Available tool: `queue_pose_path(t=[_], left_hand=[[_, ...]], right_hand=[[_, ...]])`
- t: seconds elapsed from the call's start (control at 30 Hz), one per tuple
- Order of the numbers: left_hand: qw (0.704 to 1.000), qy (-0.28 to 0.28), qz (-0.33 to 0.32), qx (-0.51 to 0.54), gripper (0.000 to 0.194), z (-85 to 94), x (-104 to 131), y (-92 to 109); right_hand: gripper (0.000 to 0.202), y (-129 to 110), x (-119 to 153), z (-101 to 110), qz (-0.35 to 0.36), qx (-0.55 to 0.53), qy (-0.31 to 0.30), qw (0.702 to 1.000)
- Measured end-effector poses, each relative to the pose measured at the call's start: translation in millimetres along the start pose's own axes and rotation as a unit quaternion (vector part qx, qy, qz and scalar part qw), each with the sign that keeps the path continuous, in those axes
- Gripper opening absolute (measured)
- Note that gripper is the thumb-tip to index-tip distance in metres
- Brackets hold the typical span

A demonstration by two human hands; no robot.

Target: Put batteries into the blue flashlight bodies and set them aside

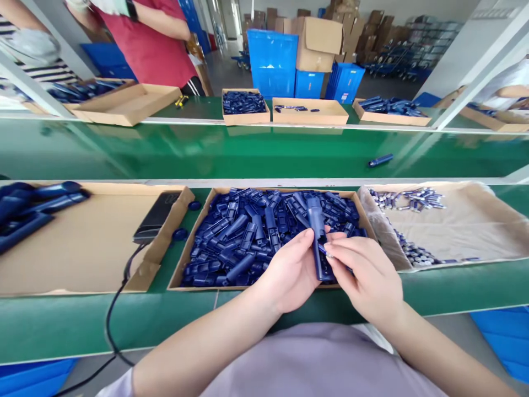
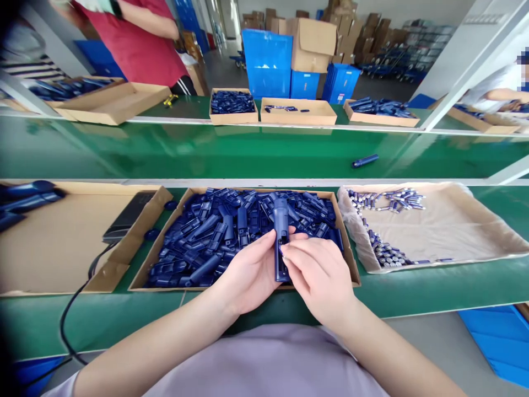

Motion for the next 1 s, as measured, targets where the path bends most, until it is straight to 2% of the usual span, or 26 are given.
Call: queue_pose_path(t=[0.1,0.27,0.4,0.5,0.57,0.63,0.67,0.7,0.77,0.8,0.83,0.87,0.9,0.97,1.0], left_hand=[[1.0,0.011,-0.002,0.022,0.027,3.2,-0.2,2.2],[0.997,0.062,-0.02,0.034,0.028,10.1,0.1,5.3],[0.997,0.068,-0.034,0.032,0.028,14.2,-1.0,3.9],[0.997,0.065,-0.034,0.019,0.03,16.2,-2.2,1.4],[0.998,0.059,-0.029,0.011,0.032,15.0,-2.3,0.1],[0.998,0.061,-0.03,0.001,0.032,12.6,-1.2,0.9],[0.997,0.066,-0.035,-0.006,0.031,11.3,-0.2,2.5],[0.997,0.071,-0.042,-0.014,0.029,9.7,0.9,4.6],[0.995,0.074,-0.051,-0.034,0.029,5.6,2.8,8.9],[0.995,0.069,-0.051,-0.048,0.03,3.0,3.3,10.1],[0.995,0.059,-0.048,-0.063,0.032,0.1,3.6,10.8],[0.995,0.047,-0.042,-0.078,0.034,-2.4,3.7,10.4],[0.994,0.039,-0.036,-0.092,0.036,-4.0,3.7,9.5],[0.993,0.034,-0.025,-0.114,0.039,-4.4,3.7,7.2],[0.992,0.038,-0.019,-0.121,0.04,-3.2,3.6,5.8]], right_hand=[[0.022,-8.4,4.7,-4.1,0.02,0.002,-0.04,0.999],[0.069,-18.4,9.2,-13.9,0.047,0.028,-0.171,0.984],[0.069,-24.8,8.6,-19.2,0.072,0.03,-0.256,0.964],[0.083,-32.4,8.1,-24.5,0.052,0.024,-0.279,0.959],[0.089,-40.0,5.4,-26.1,0.041,0.024,-0.273,0.961],[0.086,-43.0,0.9,-21.4,0.041,0.015,-0.259,0.965],[0.077,-39.6,-1.4,-15.0,0.043,0.008,-0.246,0.968],[0.065,-29.3,-3.1,-4.7,0.032,0.008,-0.224,0.974],[0.042,16.2,0.7,24.8,-0.059,0.056,-0.163,0.983],[0.035,50.4,10.0,42.8,-0.153,0.109,-0.131,0.973],[0.031,87.4,26.5,59.3,-0.268,0.179,-0.124,0.939],[0.03,122.4,49.8,66.6,-0.379,0.229,-0.186,0.877],[0.029,150.3,73.7,64.3,-0.447,0.234,-0.284,0.816],[0.024,185.9,103.8,55.9,-0.482,0.209,-0.369,0.767],[0.021,196.7,113.8,48.8,-0.482,0.191,-0.396,0.758]])
Point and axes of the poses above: each hand's wrist, its own x-axis away from the middle knuckle, its own z-axis out of the back of the hand, y = z × x, the point moved 7 cm from there along -x, towards the middle knuckle, and after that the axes turned 11 degrees about z, right-handed, at the moved point
